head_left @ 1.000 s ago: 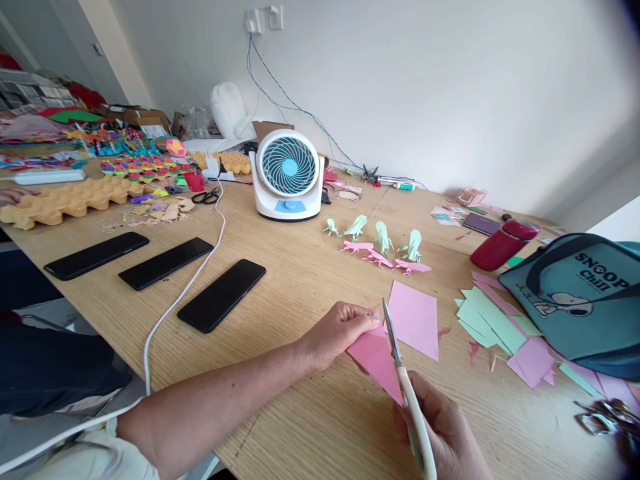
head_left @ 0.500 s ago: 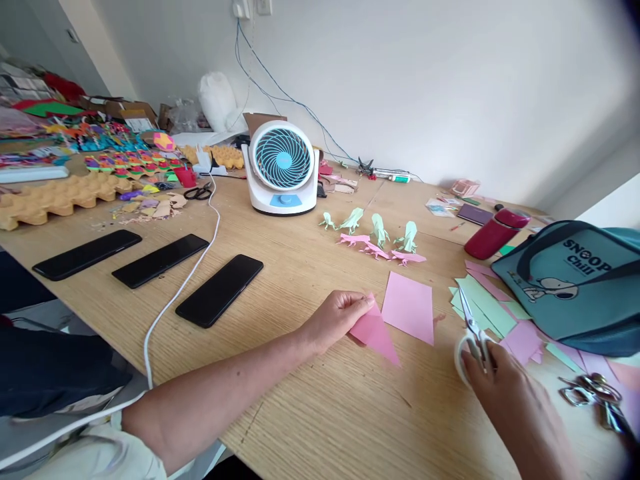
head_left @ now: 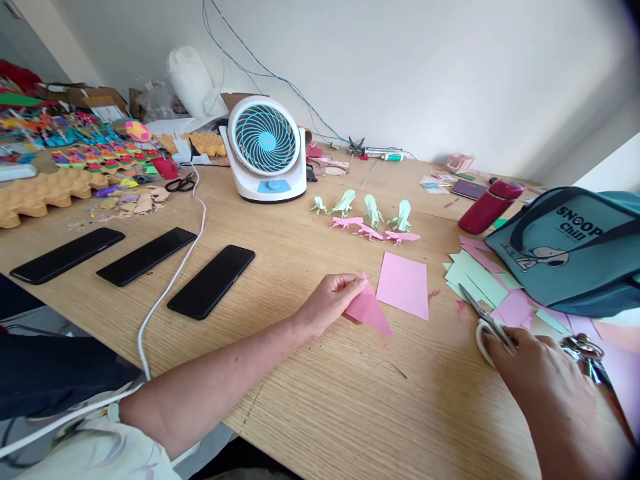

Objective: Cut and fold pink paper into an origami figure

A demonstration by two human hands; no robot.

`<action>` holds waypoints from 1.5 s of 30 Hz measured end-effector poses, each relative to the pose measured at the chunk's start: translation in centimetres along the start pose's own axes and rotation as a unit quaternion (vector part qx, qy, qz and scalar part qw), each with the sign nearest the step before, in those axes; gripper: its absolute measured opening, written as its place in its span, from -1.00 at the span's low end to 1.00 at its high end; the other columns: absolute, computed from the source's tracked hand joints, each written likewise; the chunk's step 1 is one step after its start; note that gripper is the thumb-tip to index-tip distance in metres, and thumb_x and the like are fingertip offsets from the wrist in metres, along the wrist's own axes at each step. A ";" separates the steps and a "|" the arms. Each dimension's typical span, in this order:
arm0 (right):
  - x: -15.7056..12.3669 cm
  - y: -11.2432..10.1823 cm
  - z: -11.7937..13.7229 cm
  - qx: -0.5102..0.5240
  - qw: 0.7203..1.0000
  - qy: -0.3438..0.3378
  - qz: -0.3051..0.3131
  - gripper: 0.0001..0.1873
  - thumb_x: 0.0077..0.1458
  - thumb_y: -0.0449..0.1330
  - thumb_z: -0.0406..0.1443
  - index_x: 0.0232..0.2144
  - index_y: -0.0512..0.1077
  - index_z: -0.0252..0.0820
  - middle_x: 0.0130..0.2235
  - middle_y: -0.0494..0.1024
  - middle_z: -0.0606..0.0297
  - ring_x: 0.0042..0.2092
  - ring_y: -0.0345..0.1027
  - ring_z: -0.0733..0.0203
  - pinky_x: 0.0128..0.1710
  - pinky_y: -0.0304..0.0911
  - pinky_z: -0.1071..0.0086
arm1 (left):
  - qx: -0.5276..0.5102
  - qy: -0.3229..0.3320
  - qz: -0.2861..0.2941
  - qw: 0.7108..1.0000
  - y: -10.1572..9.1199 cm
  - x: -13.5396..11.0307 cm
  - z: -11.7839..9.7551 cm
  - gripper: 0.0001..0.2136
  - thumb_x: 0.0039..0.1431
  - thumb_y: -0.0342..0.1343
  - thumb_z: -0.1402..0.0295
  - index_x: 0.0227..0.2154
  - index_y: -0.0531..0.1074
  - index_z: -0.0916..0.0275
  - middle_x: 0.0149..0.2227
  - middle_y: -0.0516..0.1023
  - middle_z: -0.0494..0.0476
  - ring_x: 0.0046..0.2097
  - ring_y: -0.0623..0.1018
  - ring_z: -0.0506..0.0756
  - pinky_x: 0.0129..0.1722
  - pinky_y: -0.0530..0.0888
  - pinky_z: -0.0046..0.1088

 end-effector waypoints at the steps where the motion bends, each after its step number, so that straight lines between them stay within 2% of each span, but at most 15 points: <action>1: -0.3 -0.7 0.5 0.022 0.999 -0.009 -0.035 -0.50 0.15 0.01 0.03 -0.14 0.53 -0.16 -0.11 0.55 -0.12 -0.13 0.45 -0.25 -0.33 0.22 0.07 | 0.008 0.009 0.002 1.000 0.0 0.0 -0.2 -0.56 0.26 -0.02 0.03 -0.58 0.09 0.23 -0.53 0.05 -0.08 -0.49 0.12 -0.07 -0.52 0.18 -0.58; 3: -1.4 -2.5 2.4 0.113 0.986 -0.054 -0.110 -0.57 0.15 0.05 -0.02 -0.16 0.53 -0.16 -0.14 0.57 -0.03 -0.13 0.45 -0.17 -0.30 0.24 0.12 | 0.028 0.033 0.005 0.999 0.1 -0.1 -0.7 -0.57 0.29 -0.04 0.06 -0.58 0.06 0.23 -0.52 0.03 -0.07 -0.47 0.08 -0.06 -0.49 0.12 -0.55; 4: -2.2 -2.9 3.6 0.185 0.972 -0.085 -0.113 -0.64 0.14 0.09 -0.05 -0.20 0.53 -0.12 -0.18 0.58 0.05 -0.17 0.46 -0.09 -0.31 0.25 0.18 | 0.037 0.045 0.007 0.998 0.2 -0.2 -1.0 -0.57 0.30 -0.05 0.08 -0.58 0.05 0.23 -0.51 0.02 -0.07 -0.46 0.07 -0.06 -0.48 0.09 -0.54; 5: -2.9 -2.9 5.0 0.267 0.953 -0.109 -0.092 -0.67 0.15 0.11 -0.05 -0.22 0.53 -0.09 -0.20 0.60 0.11 -0.22 0.48 -0.01 -0.34 0.26 0.24 | 0.044 0.057 0.010 0.997 0.3 -0.2 -1.2 -0.58 0.31 -0.05 0.09 -0.57 0.05 0.23 -0.51 0.02 -0.07 -0.45 0.06 -0.06 -0.46 0.08 -0.53; 7: -4.8 -2.2 8.4 0.399 0.902 -0.163 0.008 -0.67 0.17 0.11 -0.03 -0.22 0.52 -0.09 -0.31 0.61 0.21 -0.30 0.49 0.08 -0.37 0.28 0.32 | 0.054 0.072 0.013 0.996 0.5 -0.3 -1.6 -0.59 0.32 -0.07 0.10 -0.57 0.05 0.23 -0.50 0.02 -0.07 -0.44 0.07 -0.05 -0.44 0.08 -0.51; 10: -8.2 -1.2 13.3 0.488 0.820 -0.249 0.168 -0.65 0.25 0.05 -0.05 -0.14 0.50 -0.10 -0.34 0.58 0.28 -0.28 0.46 0.14 -0.31 0.30 0.37 | 0.072 0.082 0.007 0.994 0.6 -0.4 -1.7 -0.60 0.32 -0.07 0.11 -0.56 0.06 0.23 -0.50 0.03 -0.07 -0.42 0.09 -0.04 -0.41 0.10 -0.49; 13: -9.7 -1.2 14.8 0.524 0.784 -0.261 0.205 -0.66 0.26 0.07 -0.09 -0.10 0.49 -0.13 -0.30 0.57 0.28 -0.28 0.44 0.17 -0.29 0.31 0.40 | 0.083 0.085 0.008 0.993 0.8 -0.5 -1.8 -0.60 0.32 -0.06 0.12 -0.57 0.05 0.23 -0.50 0.02 -0.07 -0.41 0.09 -0.04 -0.39 0.10 -0.48; 20: -9.5 -1.0 14.5 0.536 0.788 -0.229 0.199 -0.69 0.22 0.11 -0.11 -0.24 0.54 -0.17 -0.40 0.53 0.31 -0.37 0.35 0.22 -0.36 0.23 0.43 | 0.077 0.055 0.055 0.994 2.2 -0.9 -1.3 -0.59 0.31 -0.06 0.14 -0.59 0.10 0.25 -0.54 0.04 -0.08 -0.46 0.11 -0.06 -0.45 0.13 -0.52; 23: -9.4 -0.7 14.4 0.543 0.788 -0.211 0.202 -0.69 0.21 0.11 -0.09 -0.30 0.53 -0.16 -0.44 0.50 0.33 -0.39 0.31 0.22 -0.40 0.20 0.43 | 0.050 0.032 0.074 0.995 2.6 -1.0 -0.6 -0.61 0.29 -0.02 0.11 -0.56 0.21 0.27 -0.52 0.16 -0.06 -0.46 0.24 -0.06 -0.45 0.27 -0.56; 26: -9.1 -0.7 13.8 0.549 0.796 -0.191 0.170 -0.71 0.22 0.10 -0.10 -0.34 0.49 -0.15 -0.42 0.50 0.32 -0.38 0.31 0.22 -0.38 0.19 0.42 | 0.029 0.000 0.091 0.995 2.9 -1.0 0.3 -0.64 0.26 0.01 0.06 -0.45 0.33 0.29 -0.43 0.32 0.01 -0.38 0.40 -0.02 -0.43 0.42 -0.53; 31: -8.5 -0.7 12.7 0.538 0.823 -0.148 0.107 -0.75 0.18 0.16 -0.10 -0.42 0.42 -0.13 -0.46 0.46 0.35 -0.43 0.28 0.24 -0.41 0.17 0.41 | -0.006 -0.049 0.148 0.988 4.3 -1.6 1.5 -0.67 0.18 0.14 0.10 -0.18 0.35 0.27 -0.25 0.47 0.15 -0.26 0.52 0.07 -0.46 0.46 -0.52; 35: -8.3 0.1 12.5 0.635 0.754 -0.098 0.139 -0.75 0.17 0.19 -0.08 -0.36 0.40 -0.13 -0.40 0.51 0.30 -0.41 0.33 0.23 -0.40 0.23 0.39 | -0.029 -0.023 0.179 0.983 5.4 -2.0 0.9 -0.71 0.24 0.09 0.31 0.00 0.29 0.22 -0.17 0.50 0.19 -0.15 0.54 0.10 -0.33 0.50 -0.47; 38: -8.2 0.3 12.6 0.680 0.712 -0.082 0.151 -0.76 0.15 0.23 -0.09 -0.31 0.40 -0.14 -0.36 0.52 0.27 -0.37 0.37 0.22 -0.35 0.27 0.37 | -0.017 0.025 0.155 0.988 5.2 -1.8 0.4 -0.68 0.20 0.08 0.47 0.02 0.28 0.22 -0.19 0.51 0.15 -0.14 0.54 0.05 -0.22 0.47 -0.48; 42: -8.6 0.3 13.4 0.677 0.710 -0.105 0.163 -0.75 0.14 0.23 -0.10 -0.32 0.40 -0.16 -0.39 0.47 0.29 -0.39 0.30 0.24 -0.38 0.23 0.38 | 0.001 0.062 0.079 0.995 3.9 -1.4 0.2 -0.62 0.16 0.14 0.47 0.03 0.27 0.21 -0.13 0.45 0.13 -0.15 0.51 0.03 -0.15 0.45 -0.46; 45: -9.0 0.3 13.9 0.678 0.707 -0.107 0.173 -0.73 0.14 0.21 -0.08 -0.37 0.39 -0.16 -0.44 0.42 0.33 -0.44 0.24 0.28 -0.44 0.17 0.42 | 0.002 0.080 0.058 0.995 3.5 -1.4 0.0 -0.50 0.11 0.22 0.42 0.11 0.22 0.16 -0.16 0.43 0.08 -0.16 0.49 0.02 -0.14 0.44 -0.45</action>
Point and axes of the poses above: each hand's wrist, its own x-axis towards the middle knuckle, its own y-axis out of the palm, z = x × y, the point moved 9 cm from there along x, towards the middle knuckle
